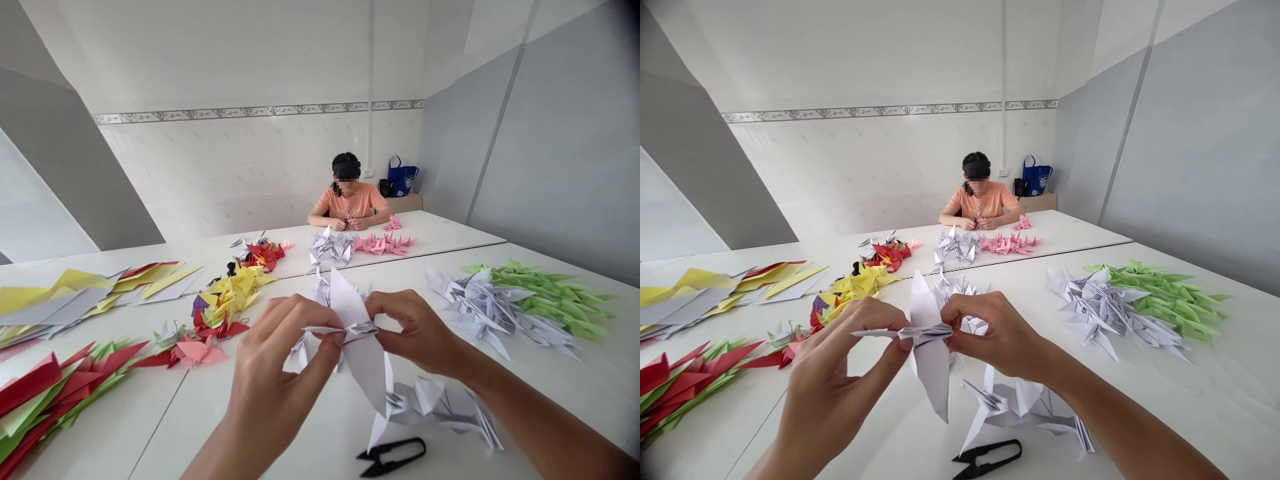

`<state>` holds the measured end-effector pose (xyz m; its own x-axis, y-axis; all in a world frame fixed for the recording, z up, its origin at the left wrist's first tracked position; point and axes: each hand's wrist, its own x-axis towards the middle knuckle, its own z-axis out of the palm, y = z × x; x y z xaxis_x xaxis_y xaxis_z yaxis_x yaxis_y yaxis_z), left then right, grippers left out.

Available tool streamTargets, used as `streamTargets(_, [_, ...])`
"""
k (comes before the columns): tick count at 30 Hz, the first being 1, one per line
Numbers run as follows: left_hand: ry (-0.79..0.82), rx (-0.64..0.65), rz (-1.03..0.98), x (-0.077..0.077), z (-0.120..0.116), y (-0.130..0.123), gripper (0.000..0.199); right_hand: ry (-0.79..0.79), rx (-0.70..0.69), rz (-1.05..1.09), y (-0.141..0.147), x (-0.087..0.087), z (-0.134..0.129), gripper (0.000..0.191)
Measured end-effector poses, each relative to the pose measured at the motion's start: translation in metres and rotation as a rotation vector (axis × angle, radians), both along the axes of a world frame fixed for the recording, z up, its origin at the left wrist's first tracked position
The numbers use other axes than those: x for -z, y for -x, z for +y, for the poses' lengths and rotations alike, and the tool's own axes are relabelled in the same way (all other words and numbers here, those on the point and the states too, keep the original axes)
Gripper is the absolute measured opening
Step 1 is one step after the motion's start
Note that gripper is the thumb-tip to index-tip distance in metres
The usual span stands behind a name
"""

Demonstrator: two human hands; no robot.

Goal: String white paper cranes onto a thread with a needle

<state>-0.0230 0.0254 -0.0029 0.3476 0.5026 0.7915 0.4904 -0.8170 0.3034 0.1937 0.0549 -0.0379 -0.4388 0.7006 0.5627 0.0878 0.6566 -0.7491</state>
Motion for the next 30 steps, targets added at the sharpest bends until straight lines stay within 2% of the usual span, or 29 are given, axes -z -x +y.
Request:
streamTargets(5, [-0.007,-0.016,0.002,0.002,0.000,0.000,0.017,0.030,-0.044,0.033,-0.001,0.004,0.005,0.014])
streamTargets(16, [0.007,0.004,0.006,0.004,0.002,0.000,0.017,0.007,-0.078,0.100,0.002,0.009,0.008,0.008])
streamTargets(21, [0.029,0.021,-0.001,0.005,0.002,0.000,0.017,0.077,-0.095,0.108,0.002,0.014,0.009,0.015])
streamTargets(30, [0.012,0.011,0.003,0.006,0.006,0.001,0.020,0.149,-0.086,0.075,0.001,0.017,0.009,0.012])
